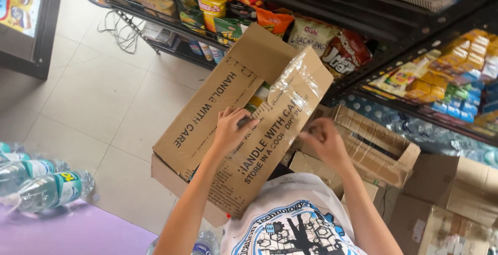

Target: Packing various snack packages from store shelves into a cardboard box.

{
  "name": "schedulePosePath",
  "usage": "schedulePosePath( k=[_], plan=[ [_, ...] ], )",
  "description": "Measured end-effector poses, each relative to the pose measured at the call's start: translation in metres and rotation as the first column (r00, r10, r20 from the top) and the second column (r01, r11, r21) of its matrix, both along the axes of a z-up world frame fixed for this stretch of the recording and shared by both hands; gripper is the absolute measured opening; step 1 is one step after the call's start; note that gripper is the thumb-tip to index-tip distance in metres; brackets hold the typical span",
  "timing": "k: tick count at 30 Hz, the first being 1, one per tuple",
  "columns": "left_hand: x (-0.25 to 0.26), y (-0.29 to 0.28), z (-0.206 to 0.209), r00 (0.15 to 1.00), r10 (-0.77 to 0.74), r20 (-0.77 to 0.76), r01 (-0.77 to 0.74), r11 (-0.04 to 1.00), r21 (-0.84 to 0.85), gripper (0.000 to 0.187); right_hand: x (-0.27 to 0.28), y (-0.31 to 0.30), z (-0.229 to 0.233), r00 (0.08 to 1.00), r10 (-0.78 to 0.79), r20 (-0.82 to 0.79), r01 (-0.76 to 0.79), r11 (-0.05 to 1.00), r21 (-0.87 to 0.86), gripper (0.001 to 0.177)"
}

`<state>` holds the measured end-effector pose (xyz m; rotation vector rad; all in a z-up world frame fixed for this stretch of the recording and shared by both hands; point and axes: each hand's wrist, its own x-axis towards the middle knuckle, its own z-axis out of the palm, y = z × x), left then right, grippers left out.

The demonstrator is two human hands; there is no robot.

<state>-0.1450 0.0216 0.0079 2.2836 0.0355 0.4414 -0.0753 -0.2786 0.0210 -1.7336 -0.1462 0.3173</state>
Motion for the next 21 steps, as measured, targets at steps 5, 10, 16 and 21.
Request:
schedulePosePath(
  k=[5,10,16,21],
  plan=[
    [0.001,-0.001,0.0,1.0,-0.009,-0.013,0.009,1.0,0.023,0.029,-0.007,-0.017,0.003,0.904,0.424,-0.053,-0.364,0.698,-0.617,0.026],
    [-0.002,-0.002,-0.001,0.999,-0.014,0.036,0.013,0.999,0.029,0.028,0.002,-0.05,-0.009,0.951,0.269,0.152,-0.21,0.924,-0.319,0.031],
    [-0.005,-0.003,0.003,1.0,0.01,-0.003,-0.01,1.0,0.02,0.029,-0.004,-0.015,-0.087,0.896,-0.17,-0.41,0.323,0.883,0.341,0.028],
    [-0.003,-0.002,-0.001,1.0,0.002,0.026,-0.002,1.0,0.027,0.029,0.006,0.024,-0.065,0.952,-0.292,-0.095,0.306,0.93,0.206,0.022]
  ],
)
